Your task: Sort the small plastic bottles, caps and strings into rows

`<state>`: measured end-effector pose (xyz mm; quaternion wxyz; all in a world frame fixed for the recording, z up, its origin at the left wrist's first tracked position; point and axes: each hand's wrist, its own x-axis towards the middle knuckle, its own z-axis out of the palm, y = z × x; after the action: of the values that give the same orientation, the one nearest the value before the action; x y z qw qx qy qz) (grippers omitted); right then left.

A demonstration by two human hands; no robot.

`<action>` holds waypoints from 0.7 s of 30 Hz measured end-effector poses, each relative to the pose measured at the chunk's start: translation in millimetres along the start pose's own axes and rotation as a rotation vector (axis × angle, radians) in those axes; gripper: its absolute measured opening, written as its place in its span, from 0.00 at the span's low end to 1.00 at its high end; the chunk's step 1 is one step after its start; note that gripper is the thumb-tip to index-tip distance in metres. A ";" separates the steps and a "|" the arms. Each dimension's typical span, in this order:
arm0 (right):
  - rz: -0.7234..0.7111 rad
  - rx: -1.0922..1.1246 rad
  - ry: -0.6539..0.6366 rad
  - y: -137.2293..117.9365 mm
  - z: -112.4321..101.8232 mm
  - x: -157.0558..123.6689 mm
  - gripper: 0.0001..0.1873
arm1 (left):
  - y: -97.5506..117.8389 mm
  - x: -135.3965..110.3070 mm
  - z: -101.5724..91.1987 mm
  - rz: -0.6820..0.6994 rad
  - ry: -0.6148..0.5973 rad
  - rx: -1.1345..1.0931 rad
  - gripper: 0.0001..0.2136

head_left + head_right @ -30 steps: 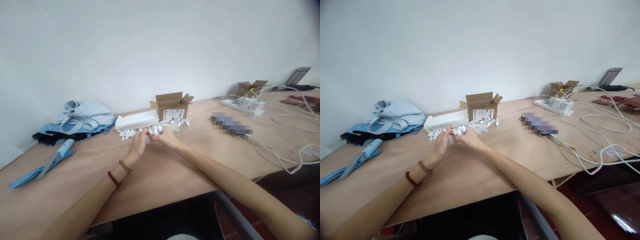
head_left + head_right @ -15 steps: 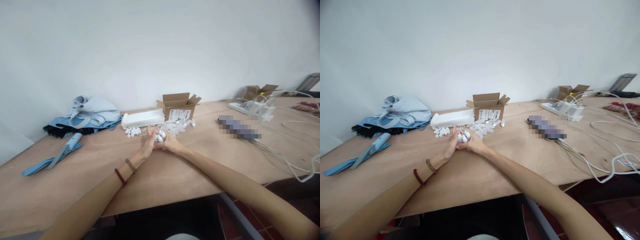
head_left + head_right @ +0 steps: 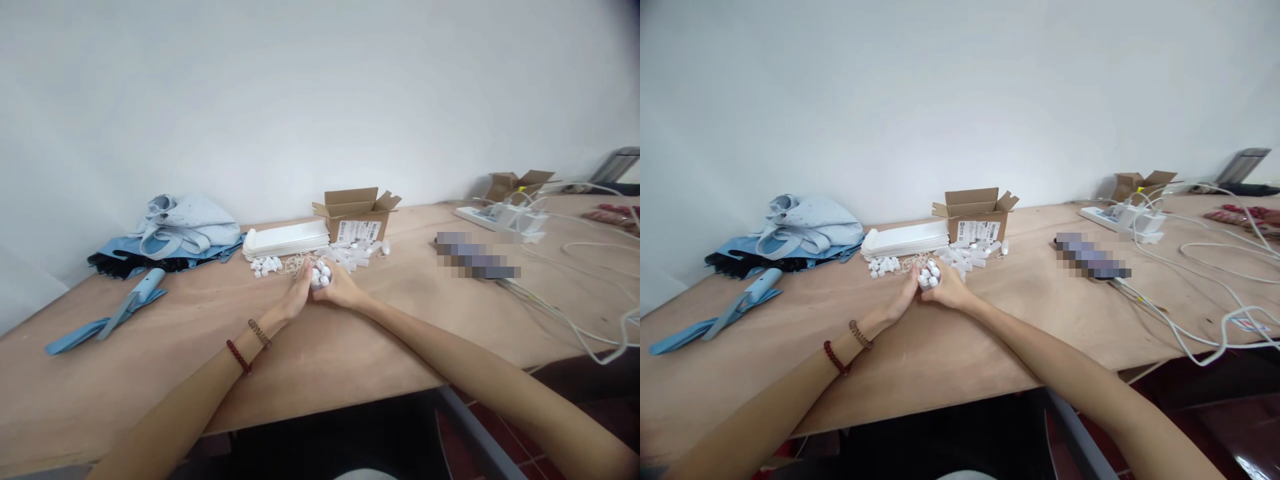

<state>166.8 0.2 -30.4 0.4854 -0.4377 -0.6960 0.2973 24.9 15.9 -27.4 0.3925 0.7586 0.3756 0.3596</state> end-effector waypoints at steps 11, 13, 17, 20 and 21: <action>0.021 -0.119 0.124 -0.4 -2.6 -0.8 0.16 | 16.3 -8.7 -19.2 0.339 0.299 0.477 0.11; 0.011 -0.147 0.119 0.8 -2.4 0.0 0.16 | 13.8 -7.1 -18.1 0.370 0.295 0.496 0.10; 0.052 -0.163 0.135 -0.7 1.2 2.9 0.17 | 18.2 -5.0 -27.5 0.333 0.284 0.479 0.11; 0.099 -0.141 0.157 -3.3 6.7 4.6 0.19 | 27.2 -4.2 -41.4 0.259 0.453 0.402 0.12; 0.108 -0.141 0.166 -3.6 8.4 4.7 0.19 | 29.8 -4.0 -45.1 0.248 0.518 0.375 0.13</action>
<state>157.1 2.9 -28.4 0.4927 -0.5309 -0.6479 0.2359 -6.3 15.0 16.9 0.0914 0.7410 0.4271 0.5100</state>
